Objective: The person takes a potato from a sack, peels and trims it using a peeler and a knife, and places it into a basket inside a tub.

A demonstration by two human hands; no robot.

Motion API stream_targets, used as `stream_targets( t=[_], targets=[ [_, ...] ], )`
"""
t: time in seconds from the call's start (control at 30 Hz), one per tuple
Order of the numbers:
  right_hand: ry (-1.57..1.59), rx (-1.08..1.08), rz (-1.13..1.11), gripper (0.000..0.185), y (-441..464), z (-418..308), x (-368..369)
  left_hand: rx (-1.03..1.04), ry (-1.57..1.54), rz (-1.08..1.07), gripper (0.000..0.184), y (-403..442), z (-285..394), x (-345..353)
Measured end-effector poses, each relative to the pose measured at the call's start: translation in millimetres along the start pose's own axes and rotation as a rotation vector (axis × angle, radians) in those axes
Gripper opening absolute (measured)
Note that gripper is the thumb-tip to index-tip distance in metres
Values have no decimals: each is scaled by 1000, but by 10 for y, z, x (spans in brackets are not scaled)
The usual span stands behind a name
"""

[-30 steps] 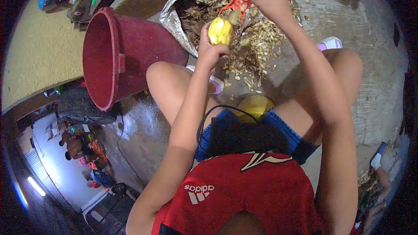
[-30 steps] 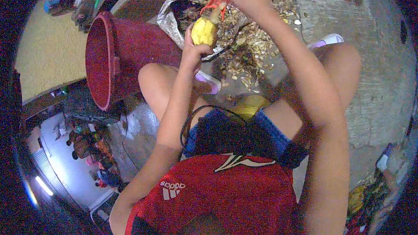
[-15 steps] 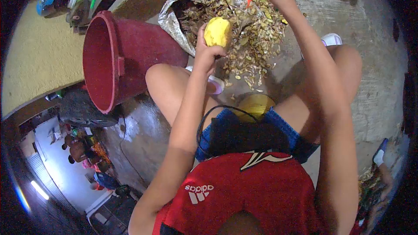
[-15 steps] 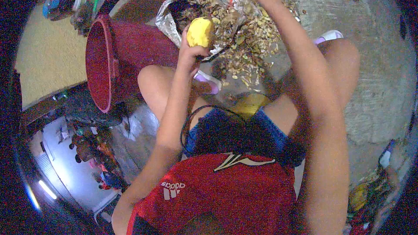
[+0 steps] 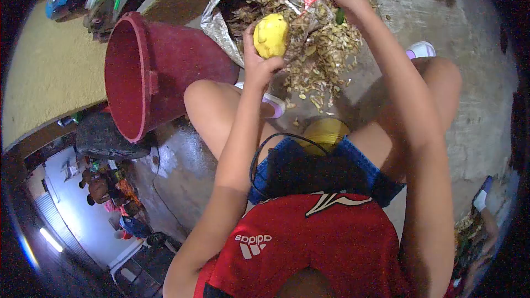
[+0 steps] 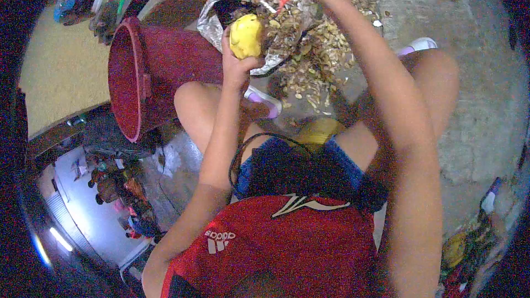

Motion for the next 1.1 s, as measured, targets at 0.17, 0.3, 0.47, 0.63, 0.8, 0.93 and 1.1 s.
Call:
stream_targets(
  t=[0.17,0.3,0.47,0.63,0.8,0.93,1.1],
  targets=[
    [-149,19,-66,28,-381,-368,143,-99,-114,8,87,-18,-75,46],
    [-225,-65,82,31,-202,-357,-83,-157,-224,-27,88,-35,-129,96],
    [182,-15,-72,30,-125,-178,148,-194,-274,2,90,-36,-180,50],
    [-141,-5,-38,31,-284,-325,82,-244,-236,-64,91,-53,-185,130],
    [-349,-114,278,40,-142,-382,-362,-224,-277,-105,88,-58,-177,143],
    [-393,-205,368,42,-198,-449,-409,-271,-497,-57,67,-21,-291,15],
    [-419,-342,280,41,-538,-931,-349,-435,-678,93,44,-57,-425,-13]
  ],
)
Point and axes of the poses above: each hand's wrist, its own y-axis towards the middle knuckle, its own x-axis out of the palm, z = x × y, the point moved 10 cm from there along y, towards the middle knuckle, and after that the axes turned 9 degrees about -y, right-handed, at the moved point
